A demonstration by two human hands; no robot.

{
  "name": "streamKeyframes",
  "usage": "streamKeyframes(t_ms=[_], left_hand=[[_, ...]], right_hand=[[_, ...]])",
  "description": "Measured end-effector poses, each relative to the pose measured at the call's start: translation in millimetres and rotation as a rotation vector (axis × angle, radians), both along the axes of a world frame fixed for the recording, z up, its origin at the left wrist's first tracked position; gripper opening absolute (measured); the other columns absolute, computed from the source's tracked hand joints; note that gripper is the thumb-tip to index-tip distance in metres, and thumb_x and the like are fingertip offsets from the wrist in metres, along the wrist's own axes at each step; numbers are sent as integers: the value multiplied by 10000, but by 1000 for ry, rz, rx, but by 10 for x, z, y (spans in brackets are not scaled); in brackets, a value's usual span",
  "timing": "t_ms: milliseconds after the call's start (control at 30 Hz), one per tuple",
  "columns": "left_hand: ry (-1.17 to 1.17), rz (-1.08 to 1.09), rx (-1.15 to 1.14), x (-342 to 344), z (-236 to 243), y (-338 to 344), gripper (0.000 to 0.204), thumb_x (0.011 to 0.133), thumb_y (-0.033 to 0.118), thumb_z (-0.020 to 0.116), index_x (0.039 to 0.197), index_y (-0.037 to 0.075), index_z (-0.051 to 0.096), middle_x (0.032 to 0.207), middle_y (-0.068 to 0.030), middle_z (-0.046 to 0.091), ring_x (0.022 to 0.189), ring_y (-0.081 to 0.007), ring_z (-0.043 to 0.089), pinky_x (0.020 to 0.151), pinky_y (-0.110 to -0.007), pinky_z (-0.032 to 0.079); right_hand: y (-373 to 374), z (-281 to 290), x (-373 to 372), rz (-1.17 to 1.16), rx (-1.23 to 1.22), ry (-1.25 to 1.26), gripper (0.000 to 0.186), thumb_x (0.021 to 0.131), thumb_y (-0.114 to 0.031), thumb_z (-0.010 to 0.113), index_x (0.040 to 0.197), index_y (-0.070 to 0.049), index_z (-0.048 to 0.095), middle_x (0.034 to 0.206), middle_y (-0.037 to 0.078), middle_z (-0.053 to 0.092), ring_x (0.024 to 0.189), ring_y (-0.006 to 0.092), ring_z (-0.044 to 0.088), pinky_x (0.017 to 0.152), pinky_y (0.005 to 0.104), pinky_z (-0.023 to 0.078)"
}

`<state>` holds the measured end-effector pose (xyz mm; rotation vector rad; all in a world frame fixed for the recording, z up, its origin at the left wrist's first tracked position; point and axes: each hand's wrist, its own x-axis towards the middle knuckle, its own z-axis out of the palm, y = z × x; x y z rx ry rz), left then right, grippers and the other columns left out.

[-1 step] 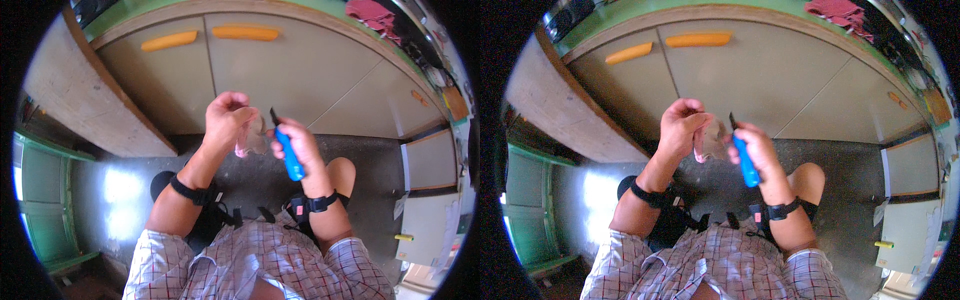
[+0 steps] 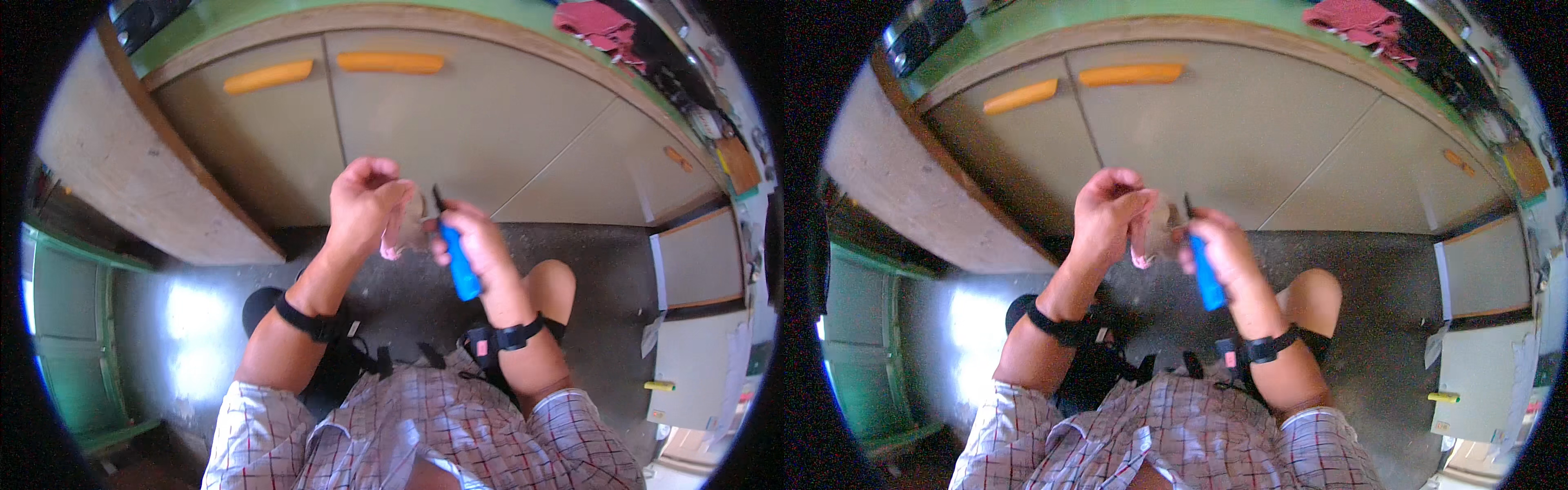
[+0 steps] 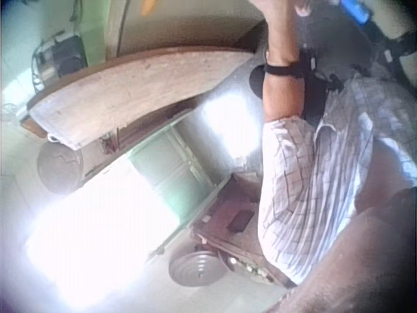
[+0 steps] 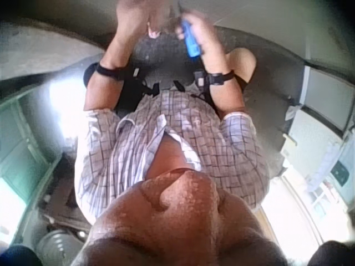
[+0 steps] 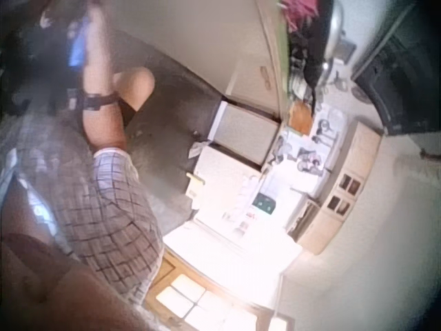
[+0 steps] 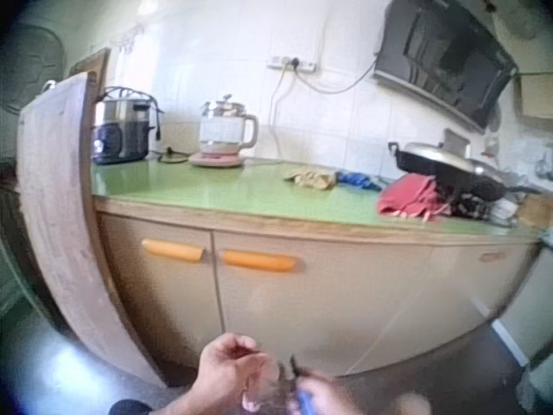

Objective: Repairing the edge of a kitchen cabinet using a utility knife and cloth.

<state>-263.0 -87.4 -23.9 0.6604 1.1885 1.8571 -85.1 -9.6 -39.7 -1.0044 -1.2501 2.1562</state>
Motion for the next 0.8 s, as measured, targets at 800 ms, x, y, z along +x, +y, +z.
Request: streamKeyframes(t_ms=[800], left_hand=[[-75,85,-177,-26,-43,98,144,886,-126,561,976,-14,575,806,-172,687,536,-171,597,423,-272,456]], right_hand=[[-161,44,245,203,-226,371,521,994,-278,576,1462,-86,452,885,137,677,547,203,590,427,306,433]])
